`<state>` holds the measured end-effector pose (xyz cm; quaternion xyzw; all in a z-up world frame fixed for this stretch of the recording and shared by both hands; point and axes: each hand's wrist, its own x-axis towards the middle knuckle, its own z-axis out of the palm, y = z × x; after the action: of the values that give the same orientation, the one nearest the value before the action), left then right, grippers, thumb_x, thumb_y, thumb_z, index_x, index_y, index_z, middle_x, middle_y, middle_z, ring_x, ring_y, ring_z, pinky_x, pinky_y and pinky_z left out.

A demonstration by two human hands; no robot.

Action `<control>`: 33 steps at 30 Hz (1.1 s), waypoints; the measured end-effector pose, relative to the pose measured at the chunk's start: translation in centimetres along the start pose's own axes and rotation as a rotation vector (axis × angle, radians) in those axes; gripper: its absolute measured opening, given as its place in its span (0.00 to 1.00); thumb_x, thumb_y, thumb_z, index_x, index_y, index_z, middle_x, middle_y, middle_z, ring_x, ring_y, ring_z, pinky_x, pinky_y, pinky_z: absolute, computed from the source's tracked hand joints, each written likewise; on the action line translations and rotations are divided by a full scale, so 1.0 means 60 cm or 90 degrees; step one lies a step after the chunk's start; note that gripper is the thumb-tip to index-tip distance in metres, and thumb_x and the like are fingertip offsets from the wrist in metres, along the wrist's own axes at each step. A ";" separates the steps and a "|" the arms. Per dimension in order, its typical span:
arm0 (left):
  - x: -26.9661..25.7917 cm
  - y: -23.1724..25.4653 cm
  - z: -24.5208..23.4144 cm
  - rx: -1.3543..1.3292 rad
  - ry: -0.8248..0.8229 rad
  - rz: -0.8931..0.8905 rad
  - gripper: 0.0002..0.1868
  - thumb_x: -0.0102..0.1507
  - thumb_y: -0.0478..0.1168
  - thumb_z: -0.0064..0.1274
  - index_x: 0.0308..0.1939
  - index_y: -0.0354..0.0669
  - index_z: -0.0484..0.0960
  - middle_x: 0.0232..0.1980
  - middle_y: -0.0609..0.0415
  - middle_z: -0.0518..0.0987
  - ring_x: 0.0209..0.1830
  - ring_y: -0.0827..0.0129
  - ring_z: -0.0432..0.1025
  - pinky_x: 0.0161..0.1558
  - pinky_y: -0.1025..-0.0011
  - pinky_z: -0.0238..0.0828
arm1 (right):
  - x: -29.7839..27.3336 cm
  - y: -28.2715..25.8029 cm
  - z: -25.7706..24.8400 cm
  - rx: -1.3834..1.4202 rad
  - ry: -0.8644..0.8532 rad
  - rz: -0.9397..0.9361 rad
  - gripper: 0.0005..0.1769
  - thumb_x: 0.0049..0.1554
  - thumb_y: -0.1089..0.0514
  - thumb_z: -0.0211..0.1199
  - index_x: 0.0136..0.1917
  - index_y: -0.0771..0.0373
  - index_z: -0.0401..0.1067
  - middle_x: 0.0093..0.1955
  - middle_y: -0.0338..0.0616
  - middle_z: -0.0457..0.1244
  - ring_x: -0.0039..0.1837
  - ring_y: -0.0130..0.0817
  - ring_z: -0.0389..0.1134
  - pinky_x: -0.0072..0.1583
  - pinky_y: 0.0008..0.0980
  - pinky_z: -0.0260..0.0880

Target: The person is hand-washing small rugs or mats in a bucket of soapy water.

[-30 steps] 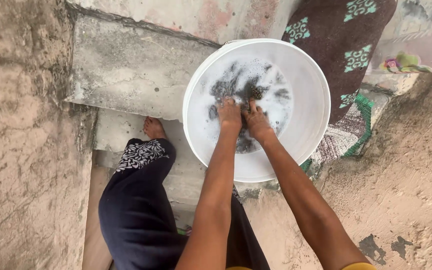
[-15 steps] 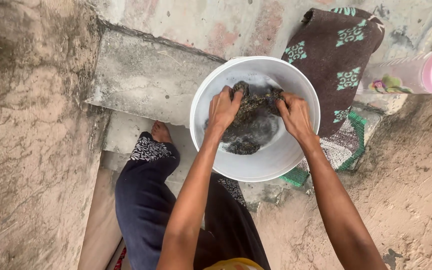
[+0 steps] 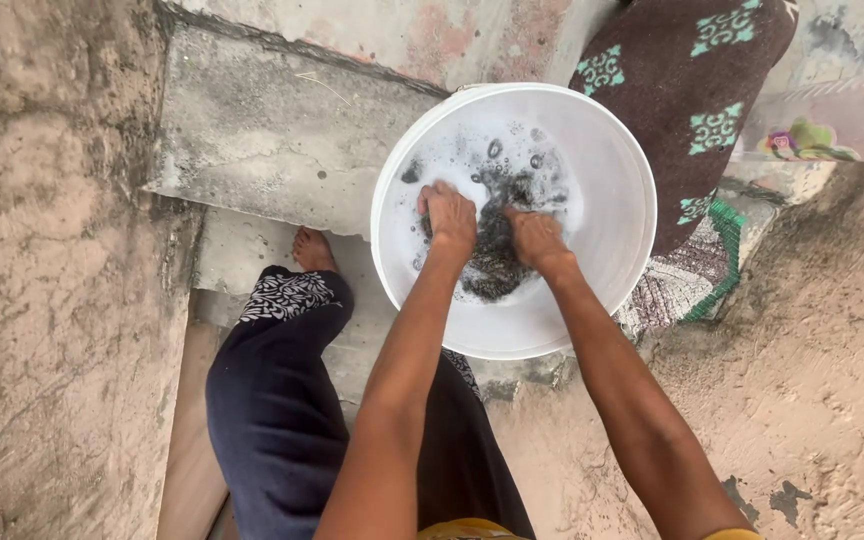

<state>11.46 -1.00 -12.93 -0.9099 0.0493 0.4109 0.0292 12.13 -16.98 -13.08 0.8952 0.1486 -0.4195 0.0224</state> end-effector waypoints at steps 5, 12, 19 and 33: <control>-0.080 -0.068 -0.022 -0.454 0.107 0.150 0.24 0.53 0.50 0.67 0.50 0.51 0.82 0.59 0.43 0.78 0.67 0.48 0.68 0.74 0.42 0.54 | -0.080 0.031 -0.016 0.469 0.117 0.048 0.25 0.68 0.54 0.45 0.77 0.56 0.57 0.57 0.56 0.66 0.59 0.46 0.68 0.63 0.51 0.65; -0.244 0.025 -0.088 -1.128 0.418 0.083 0.31 0.62 0.52 0.57 0.65 0.52 0.67 0.65 0.44 0.73 0.47 0.54 0.79 0.48 0.51 0.78 | -0.161 -0.032 -0.056 1.238 0.308 0.023 0.47 0.54 0.34 0.56 0.78 0.64 0.58 0.71 0.65 0.58 0.70 0.57 0.61 0.64 0.62 0.67; -0.323 0.119 -0.112 -0.761 0.638 0.124 0.21 0.64 0.57 0.58 0.53 0.48 0.84 0.42 0.48 0.72 0.30 0.68 0.74 0.28 0.67 0.75 | -0.229 -0.044 -0.067 1.100 0.330 0.141 0.54 0.60 0.22 0.45 0.85 0.58 0.42 0.81 0.59 0.43 0.79 0.56 0.48 0.69 0.61 0.59; -0.248 0.148 -0.117 -0.706 0.578 0.049 0.16 0.68 0.46 0.52 0.52 0.38 0.82 0.39 0.49 0.77 0.17 0.70 0.65 0.17 0.68 0.64 | -0.303 -0.074 -0.061 1.204 0.353 0.121 0.38 0.69 0.37 0.46 0.73 0.74 0.60 0.65 0.59 0.63 0.62 0.43 0.67 0.59 0.37 0.71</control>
<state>5.90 -9.53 2.74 -0.8693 -0.1277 -0.0431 -0.4755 2.60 -16.60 3.46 0.6192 -0.3198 -0.1377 -0.7038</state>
